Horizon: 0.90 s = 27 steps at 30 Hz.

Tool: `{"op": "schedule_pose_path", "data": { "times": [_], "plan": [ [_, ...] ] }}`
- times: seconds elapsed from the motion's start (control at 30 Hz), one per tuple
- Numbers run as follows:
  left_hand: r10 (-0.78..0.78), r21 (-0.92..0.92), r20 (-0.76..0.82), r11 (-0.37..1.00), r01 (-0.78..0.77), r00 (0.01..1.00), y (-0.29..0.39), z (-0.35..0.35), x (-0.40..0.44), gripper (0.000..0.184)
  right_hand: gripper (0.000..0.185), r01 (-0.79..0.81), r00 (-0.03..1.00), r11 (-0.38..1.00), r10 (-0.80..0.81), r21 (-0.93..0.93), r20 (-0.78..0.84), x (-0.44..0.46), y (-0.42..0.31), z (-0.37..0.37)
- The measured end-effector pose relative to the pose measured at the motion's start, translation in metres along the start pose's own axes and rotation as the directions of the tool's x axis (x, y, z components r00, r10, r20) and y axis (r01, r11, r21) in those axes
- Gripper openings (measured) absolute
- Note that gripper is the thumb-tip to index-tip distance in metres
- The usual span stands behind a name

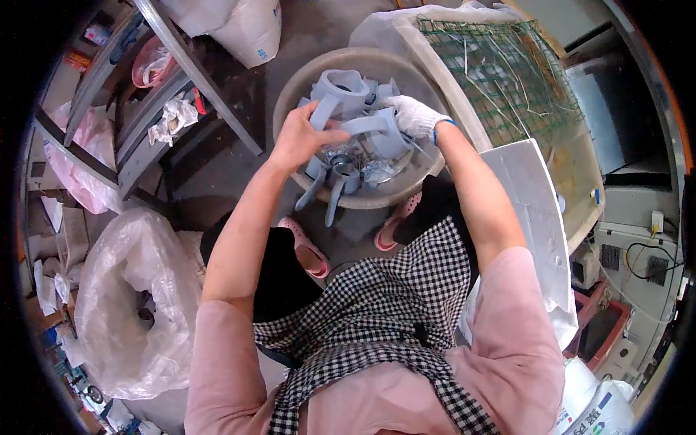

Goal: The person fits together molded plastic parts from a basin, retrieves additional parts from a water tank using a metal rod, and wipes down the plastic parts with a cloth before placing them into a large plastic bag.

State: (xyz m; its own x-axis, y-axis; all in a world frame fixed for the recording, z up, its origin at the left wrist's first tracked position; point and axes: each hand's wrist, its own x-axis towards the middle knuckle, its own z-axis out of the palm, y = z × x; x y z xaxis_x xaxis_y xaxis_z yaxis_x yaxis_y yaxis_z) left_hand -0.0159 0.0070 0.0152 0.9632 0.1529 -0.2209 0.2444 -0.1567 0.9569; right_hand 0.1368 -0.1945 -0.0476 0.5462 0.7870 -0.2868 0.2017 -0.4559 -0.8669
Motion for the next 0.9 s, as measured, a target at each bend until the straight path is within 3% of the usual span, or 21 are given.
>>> {"op": "schedule_pose_path", "data": {
  "times": [0.07, 0.1, 0.17, 0.27, 0.3, 0.4, 0.47, 0.57, 0.67, 0.7, 0.77, 0.9],
  "plan": [
    [0.038, 0.026, -0.011, 0.999, -0.037, 0.999, -0.009, -0.001, 0.005, 0.043, 0.034, -0.014, 1.0, 0.983, 0.012, -0.184, -0.012, 0.001, -0.002, 0.001],
    [0.036, 0.025, -0.009, 0.999, -0.036, 0.999, -0.012, 0.0, 0.005, 0.043, 0.034, -0.016, 1.0, 0.983, 0.014, -0.183, -0.013, -0.001, -0.006, 0.002],
    [0.069, 0.129, 0.037, 0.989, -0.073, 0.997, -0.017, 0.003, 0.004, 0.044, 0.032, -0.023, 0.993, 0.932, -0.02, -0.363, -0.114, -0.004, -0.012, 0.006],
    [0.122, 0.233, 0.044, 0.964, -0.129, 0.992, -0.033, 0.013, 0.003, 0.054, 0.032, 0.019, 0.973, 0.912, -0.111, -0.409, -0.203, 0.005, 0.011, 0.014],
    [0.08, 0.179, 0.029, 0.98, -0.084, 0.996, -0.034, 0.015, 0.004, 0.053, 0.032, 0.005, 0.972, 0.859, -0.124, -0.512, -0.198, 0.004, 0.004, 0.012],
    [0.032, 0.163, -0.007, 0.986, -0.031, 0.999, -0.031, 0.015, 0.005, 0.053, 0.029, 0.036, 0.934, 0.861, -0.21, -0.507, -0.29, 0.015, 0.014, 0.012],
    [0.041, 0.205, 0.002, 0.978, -0.04, 0.999, -0.029, 0.012, 0.006, 0.052, 0.031, 0.054, 0.941, 0.88, -0.203, -0.472, -0.27, 0.015, 0.017, 0.01],
    [0.074, 0.169, -0.02, 0.983, -0.07, 0.997, -0.019, 0.005, 0.005, 0.05, 0.045, 0.056, 0.992, 0.964, -0.083, -0.259, -0.094, 0.012, 0.008, 0.003],
    [0.137, 0.139, -0.042, 0.982, -0.131, 0.99, -0.022, 0.0, 0.009, 0.05, 0.043, 0.039, 0.997, 0.923, -0.064, -0.383, -0.051, 0.015, 0.012, -0.001],
    [0.132, 0.216, -0.05, 0.969, -0.118, 0.99, -0.017, 0.001, 0.007, 0.049, 0.043, 0.038, 0.997, 0.923, -0.061, -0.382, -0.048, 0.013, 0.012, 0.003],
    [0.141, 0.199, -0.034, 0.971, -0.131, 0.989, -0.026, 0.002, 0.009, 0.05, 0.042, -0.01, 0.98, 0.884, -0.083, -0.467, -0.179, 0.013, 0.01, 0.014],
    [0.116, 0.195, -0.026, 0.975, -0.109, 0.993, -0.039, 0.005, 0.009, 0.053, 0.041, -0.07, 0.97, 0.879, -0.051, -0.472, -0.239, 0.015, 0.01, 0.023]
  ]
}}
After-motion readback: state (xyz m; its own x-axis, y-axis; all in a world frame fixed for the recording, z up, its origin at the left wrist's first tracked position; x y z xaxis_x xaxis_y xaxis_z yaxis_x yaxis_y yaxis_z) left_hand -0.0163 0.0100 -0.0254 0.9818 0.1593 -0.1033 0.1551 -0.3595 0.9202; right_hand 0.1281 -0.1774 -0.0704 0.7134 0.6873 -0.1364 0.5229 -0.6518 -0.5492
